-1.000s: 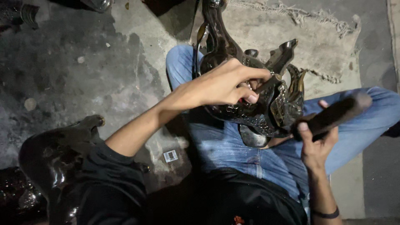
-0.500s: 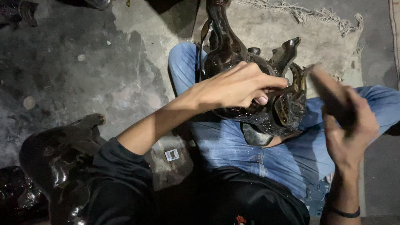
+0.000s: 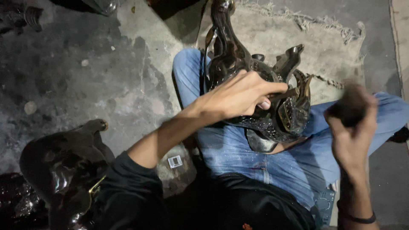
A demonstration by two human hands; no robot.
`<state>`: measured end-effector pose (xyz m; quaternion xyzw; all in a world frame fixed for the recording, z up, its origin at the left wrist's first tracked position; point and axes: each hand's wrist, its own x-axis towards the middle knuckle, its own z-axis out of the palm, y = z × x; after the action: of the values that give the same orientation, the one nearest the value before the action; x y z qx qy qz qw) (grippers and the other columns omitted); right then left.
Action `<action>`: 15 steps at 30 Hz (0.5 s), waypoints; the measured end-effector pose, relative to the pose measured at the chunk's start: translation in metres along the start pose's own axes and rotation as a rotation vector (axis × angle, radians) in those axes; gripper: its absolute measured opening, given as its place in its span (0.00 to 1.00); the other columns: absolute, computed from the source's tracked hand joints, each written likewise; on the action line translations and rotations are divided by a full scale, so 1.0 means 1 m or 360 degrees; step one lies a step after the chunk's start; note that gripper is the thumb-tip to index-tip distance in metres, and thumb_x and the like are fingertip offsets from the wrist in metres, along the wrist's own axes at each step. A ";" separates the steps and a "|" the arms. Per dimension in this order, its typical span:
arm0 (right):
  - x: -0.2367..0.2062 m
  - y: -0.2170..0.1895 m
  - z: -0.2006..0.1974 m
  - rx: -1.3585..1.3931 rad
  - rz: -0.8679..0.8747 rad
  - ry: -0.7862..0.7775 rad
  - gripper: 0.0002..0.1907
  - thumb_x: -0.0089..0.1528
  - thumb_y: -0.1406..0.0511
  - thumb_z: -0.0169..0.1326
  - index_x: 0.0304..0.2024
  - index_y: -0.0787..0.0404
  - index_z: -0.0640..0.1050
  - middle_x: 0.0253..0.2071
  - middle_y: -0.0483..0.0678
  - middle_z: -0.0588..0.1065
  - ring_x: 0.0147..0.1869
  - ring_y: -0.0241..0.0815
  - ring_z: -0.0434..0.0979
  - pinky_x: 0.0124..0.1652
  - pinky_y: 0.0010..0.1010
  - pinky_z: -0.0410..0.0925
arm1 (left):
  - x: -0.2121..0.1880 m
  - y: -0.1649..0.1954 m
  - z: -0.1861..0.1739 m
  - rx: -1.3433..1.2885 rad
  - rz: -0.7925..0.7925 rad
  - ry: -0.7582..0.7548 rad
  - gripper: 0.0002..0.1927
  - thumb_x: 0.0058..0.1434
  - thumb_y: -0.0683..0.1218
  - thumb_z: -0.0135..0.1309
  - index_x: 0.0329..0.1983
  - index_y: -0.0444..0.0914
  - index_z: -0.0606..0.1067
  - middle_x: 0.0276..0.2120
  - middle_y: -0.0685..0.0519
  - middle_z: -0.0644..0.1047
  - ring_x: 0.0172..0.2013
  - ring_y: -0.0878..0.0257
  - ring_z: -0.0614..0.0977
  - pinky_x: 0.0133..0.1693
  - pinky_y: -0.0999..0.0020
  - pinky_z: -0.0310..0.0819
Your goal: The person sits on the floor with a dark metal animal sculpture on their lap and hammers a punch against its textured surface using a wooden mallet, repositioning the punch repeatedly to work different spots on the figure's body.
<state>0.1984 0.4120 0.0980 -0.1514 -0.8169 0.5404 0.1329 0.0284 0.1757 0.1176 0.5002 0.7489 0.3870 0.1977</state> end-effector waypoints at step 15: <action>0.005 0.021 -0.010 -0.0280 -0.0254 -0.0137 0.27 0.61 0.76 0.53 0.62 0.61 0.65 0.46 0.51 0.73 0.49 0.43 0.78 0.52 0.32 0.74 | -0.034 -0.001 0.023 0.0007 0.0127 0.0465 0.22 0.57 0.28 0.48 0.55 0.30 0.76 0.47 0.38 0.81 0.40 0.56 0.88 0.36 0.69 0.85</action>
<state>0.2003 0.4302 0.0832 -0.0737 -0.8755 0.4604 0.1267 0.0580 0.1537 0.0992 0.4685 0.7500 0.4616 0.0700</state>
